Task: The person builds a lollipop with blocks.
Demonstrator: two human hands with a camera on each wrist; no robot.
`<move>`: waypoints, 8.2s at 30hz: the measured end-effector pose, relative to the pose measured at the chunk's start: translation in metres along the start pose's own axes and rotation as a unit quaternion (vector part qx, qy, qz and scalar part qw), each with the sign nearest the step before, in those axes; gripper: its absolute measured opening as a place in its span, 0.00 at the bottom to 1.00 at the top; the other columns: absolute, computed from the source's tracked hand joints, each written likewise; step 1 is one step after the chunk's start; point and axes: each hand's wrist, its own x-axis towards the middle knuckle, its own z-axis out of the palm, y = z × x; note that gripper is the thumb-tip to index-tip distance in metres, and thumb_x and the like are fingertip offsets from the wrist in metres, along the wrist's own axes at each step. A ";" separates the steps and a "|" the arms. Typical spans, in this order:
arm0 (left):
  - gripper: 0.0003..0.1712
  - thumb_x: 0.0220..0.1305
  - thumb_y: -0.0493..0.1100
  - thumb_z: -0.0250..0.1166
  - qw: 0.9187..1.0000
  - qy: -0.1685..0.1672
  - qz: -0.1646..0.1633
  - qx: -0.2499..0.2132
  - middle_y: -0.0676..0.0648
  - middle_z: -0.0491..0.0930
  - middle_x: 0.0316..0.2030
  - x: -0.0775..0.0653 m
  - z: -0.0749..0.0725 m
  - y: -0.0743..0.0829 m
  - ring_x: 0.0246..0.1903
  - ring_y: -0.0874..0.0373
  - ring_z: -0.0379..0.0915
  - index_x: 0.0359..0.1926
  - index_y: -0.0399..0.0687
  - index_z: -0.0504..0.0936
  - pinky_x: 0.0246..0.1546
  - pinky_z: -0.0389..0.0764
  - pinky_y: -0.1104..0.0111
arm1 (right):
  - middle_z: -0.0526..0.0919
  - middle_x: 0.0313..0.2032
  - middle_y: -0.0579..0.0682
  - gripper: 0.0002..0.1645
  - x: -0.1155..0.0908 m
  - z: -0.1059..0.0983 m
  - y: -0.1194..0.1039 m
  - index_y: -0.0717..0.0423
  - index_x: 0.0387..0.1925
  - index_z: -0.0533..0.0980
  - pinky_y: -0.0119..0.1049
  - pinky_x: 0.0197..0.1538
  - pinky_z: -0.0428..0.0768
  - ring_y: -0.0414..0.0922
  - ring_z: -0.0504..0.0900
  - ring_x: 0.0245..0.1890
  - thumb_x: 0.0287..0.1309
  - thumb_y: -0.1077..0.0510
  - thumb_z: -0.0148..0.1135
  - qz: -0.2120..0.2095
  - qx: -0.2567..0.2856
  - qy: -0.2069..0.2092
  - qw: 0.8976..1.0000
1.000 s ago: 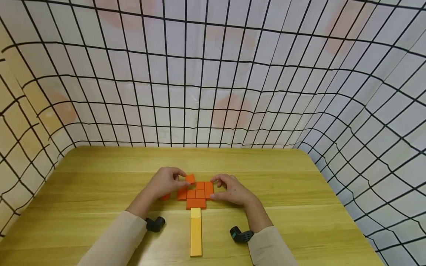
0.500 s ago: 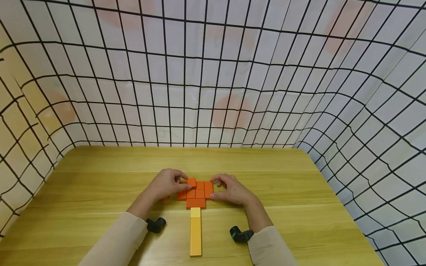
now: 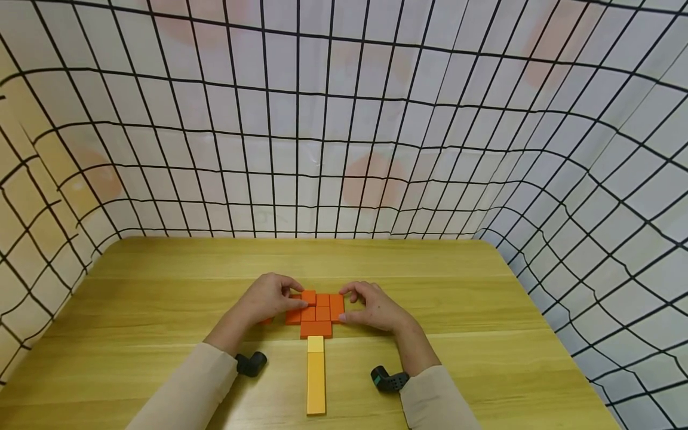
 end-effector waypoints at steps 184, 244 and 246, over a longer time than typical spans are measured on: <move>0.19 0.64 0.50 0.73 0.996 0.068 -0.041 -0.026 0.48 0.79 0.36 -0.034 -0.044 -0.046 0.33 0.56 0.71 0.46 0.42 0.82 0.30 0.73 0.71 | 0.72 0.45 0.49 0.27 0.000 0.000 0.004 0.42 0.56 0.76 0.44 0.50 0.66 0.47 0.64 0.48 0.57 0.46 0.76 -0.007 -0.001 -0.002 1.000; 0.14 0.65 0.50 0.71 0.997 0.038 -0.052 -0.041 0.49 0.86 0.39 0.022 0.003 -0.005 0.39 0.56 0.76 0.47 0.48 0.89 0.45 0.77 0.63 | 0.72 0.45 0.45 0.28 0.003 0.000 0.003 0.39 0.56 0.75 0.43 0.51 0.68 0.45 0.66 0.49 0.56 0.44 0.76 0.005 -0.011 0.000 1.000; 0.14 0.65 0.49 0.71 0.997 0.039 -0.050 -0.041 0.49 0.85 0.38 0.022 0.003 -0.005 0.38 0.56 0.76 0.46 0.47 0.89 0.44 0.76 0.63 | 0.72 0.45 0.46 0.28 0.003 0.000 0.003 0.39 0.56 0.75 0.43 0.51 0.68 0.46 0.66 0.48 0.56 0.44 0.76 0.005 -0.010 0.001 1.000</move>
